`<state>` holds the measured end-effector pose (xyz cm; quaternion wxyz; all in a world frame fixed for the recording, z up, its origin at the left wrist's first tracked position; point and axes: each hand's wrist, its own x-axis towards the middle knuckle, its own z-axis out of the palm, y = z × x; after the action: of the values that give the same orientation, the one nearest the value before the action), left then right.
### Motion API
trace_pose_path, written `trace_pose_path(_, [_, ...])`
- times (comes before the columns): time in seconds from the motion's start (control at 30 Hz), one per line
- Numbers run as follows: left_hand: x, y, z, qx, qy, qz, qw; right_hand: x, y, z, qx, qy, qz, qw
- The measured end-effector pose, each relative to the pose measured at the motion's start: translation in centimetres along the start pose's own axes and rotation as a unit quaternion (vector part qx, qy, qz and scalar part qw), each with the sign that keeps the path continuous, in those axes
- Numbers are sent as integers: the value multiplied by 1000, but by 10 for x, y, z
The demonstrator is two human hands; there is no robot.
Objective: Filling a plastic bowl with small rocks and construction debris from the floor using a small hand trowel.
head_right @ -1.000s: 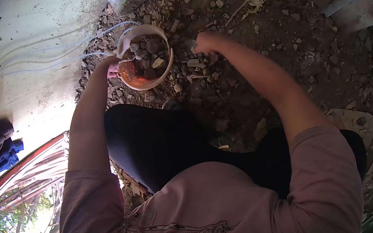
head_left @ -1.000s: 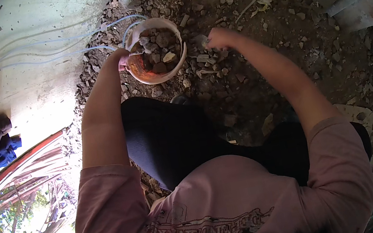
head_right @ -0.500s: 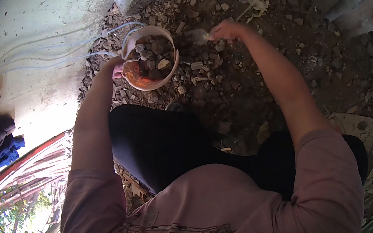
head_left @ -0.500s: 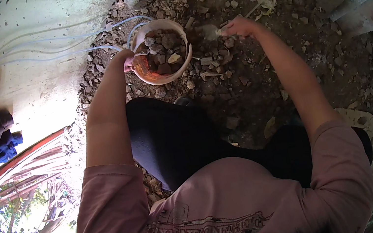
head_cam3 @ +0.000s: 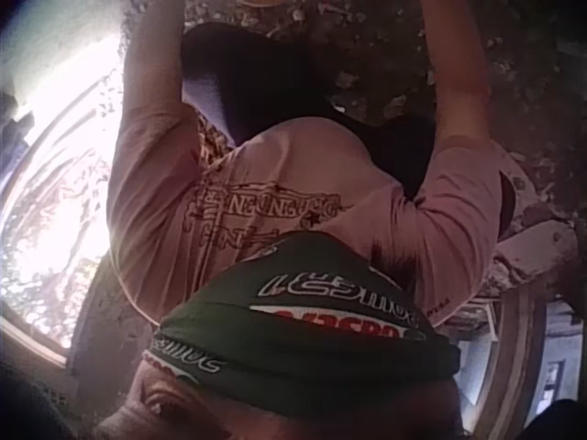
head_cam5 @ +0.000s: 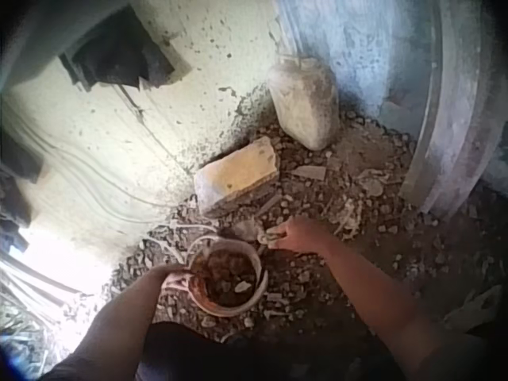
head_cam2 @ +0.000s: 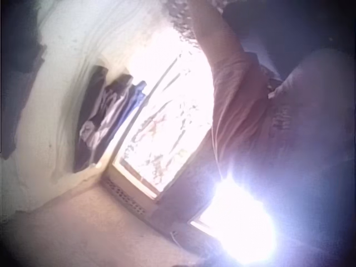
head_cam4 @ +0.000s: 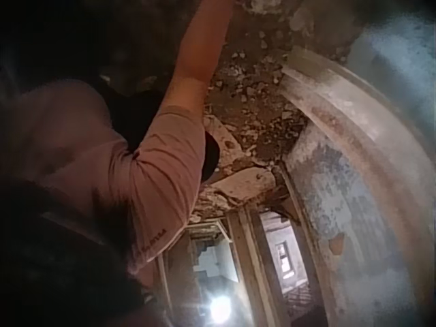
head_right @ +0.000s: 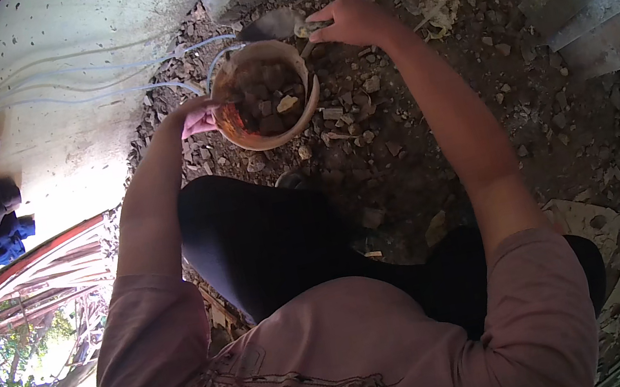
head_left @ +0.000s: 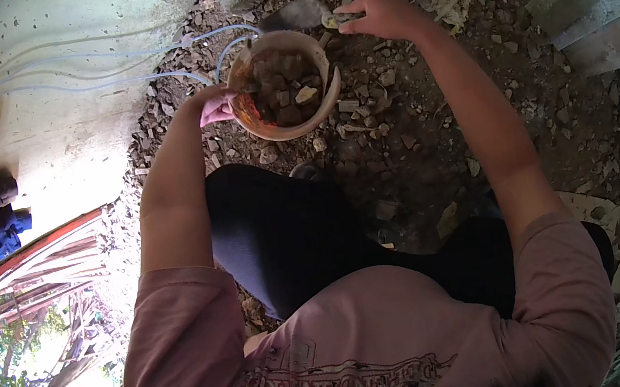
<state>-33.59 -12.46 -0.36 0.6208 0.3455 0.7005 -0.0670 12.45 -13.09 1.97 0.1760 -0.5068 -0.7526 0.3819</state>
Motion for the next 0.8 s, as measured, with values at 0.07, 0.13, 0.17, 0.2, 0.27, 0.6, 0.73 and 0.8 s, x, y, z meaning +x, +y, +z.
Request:
trace_pose_path(0.07, [-11,-13,6,-12,-46,-2,999,-1,10,-1,8,6,33,999])
trace_pose_path(0.13, [-20,-21,18,-56,-118,-17,991,1,45,1,-27,81,56,995])
trace_pose_path(0.17, [-25,-26,18,-58,-116,-17,991,3,55,2,-27,79,54,995])
trace_pose_path(0.2, [-29,-30,18,-85,-90,-12,992,4,66,3,-28,82,91,992])
trace_pose_path(0.27, [-34,-32,11,-109,-43,-11,993,5,84,10,-28,84,123,988])
trace_pose_path(0.6, [36,-40,-53,189,338,90,918,-13,93,132,-6,52,180,982])
trace_pose_path(0.73, [47,-19,-31,293,356,104,881,-17,92,173,94,53,186,977])
trace_pose_path(0.8, [44,-12,-36,302,346,92,884,-13,80,194,109,55,185,975])
